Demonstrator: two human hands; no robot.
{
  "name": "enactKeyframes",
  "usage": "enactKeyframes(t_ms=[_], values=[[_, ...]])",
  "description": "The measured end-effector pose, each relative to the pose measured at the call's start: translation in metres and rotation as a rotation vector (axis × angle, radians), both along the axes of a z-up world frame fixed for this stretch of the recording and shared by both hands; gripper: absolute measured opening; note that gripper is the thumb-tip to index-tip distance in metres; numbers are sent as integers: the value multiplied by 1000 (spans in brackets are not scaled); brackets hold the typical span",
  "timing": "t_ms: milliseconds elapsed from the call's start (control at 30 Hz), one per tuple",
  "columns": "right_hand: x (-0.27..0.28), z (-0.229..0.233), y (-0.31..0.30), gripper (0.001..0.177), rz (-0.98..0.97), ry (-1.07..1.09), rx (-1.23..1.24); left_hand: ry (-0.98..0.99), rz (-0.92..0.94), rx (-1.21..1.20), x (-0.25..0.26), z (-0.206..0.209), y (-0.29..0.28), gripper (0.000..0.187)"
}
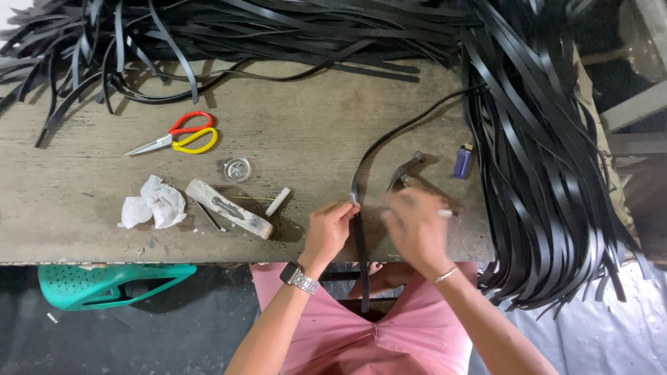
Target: The person is using a hammer and a small metal punch to create holes at regular intervals along a black leather strip on a workbench.
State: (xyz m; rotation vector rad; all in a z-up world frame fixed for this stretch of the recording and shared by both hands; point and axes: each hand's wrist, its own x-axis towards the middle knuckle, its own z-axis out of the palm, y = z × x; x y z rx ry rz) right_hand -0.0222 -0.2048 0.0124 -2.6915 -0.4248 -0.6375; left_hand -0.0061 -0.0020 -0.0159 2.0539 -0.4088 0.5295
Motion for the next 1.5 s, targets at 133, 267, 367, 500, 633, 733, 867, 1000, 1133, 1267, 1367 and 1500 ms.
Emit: enactKeyframes(t_ms=[133, 267, 367, 500, 633, 733, 867, 1000, 1133, 1267, 1367, 1500], values=[[9, -8, -35, 54, -385, 99, -313, -88, 10, 78, 0, 10, -2, 10], [15, -10, -44, 41, -333, 311, -250, -129, 29, 137, 2, 3, -2, 4], [12, 13, -39, 43, -223, 530, 113, -124, 14, 106, 1, -2, -1, 2], [-13, 52, -13, 36, -5, 330, 336, -147, 29, 226, 5, -28, -2, 7], [-23, 74, 0, 34, 58, 369, 332, -152, 24, 256, 5, -33, 1, 11], [-26, 92, 4, 35, 81, 418, 220, -165, 18, 325, 4, -28, 3, 10], [-36, 102, 0, 32, 69, 295, 352, -150, -2, 254, 3, -27, 0, 12], [-25, 85, 9, 30, 66, 425, 159, -160, 9, 273, 4, -32, 1, 13], [-27, 89, 3, 39, 41, 444, 329, -162, 21, 307, 2, -28, 2, 11], [-18, 57, -13, 33, -102, 372, 205, -129, 3, 245, 1, -6, 0, 10], [-1, 12, -35, 36, -225, 129, -95, -91, -17, 174, -2, 7, 2, 8], [10, -17, -46, 36, -258, -158, -405, -106, -41, 141, 1, 5, 2, 7]])
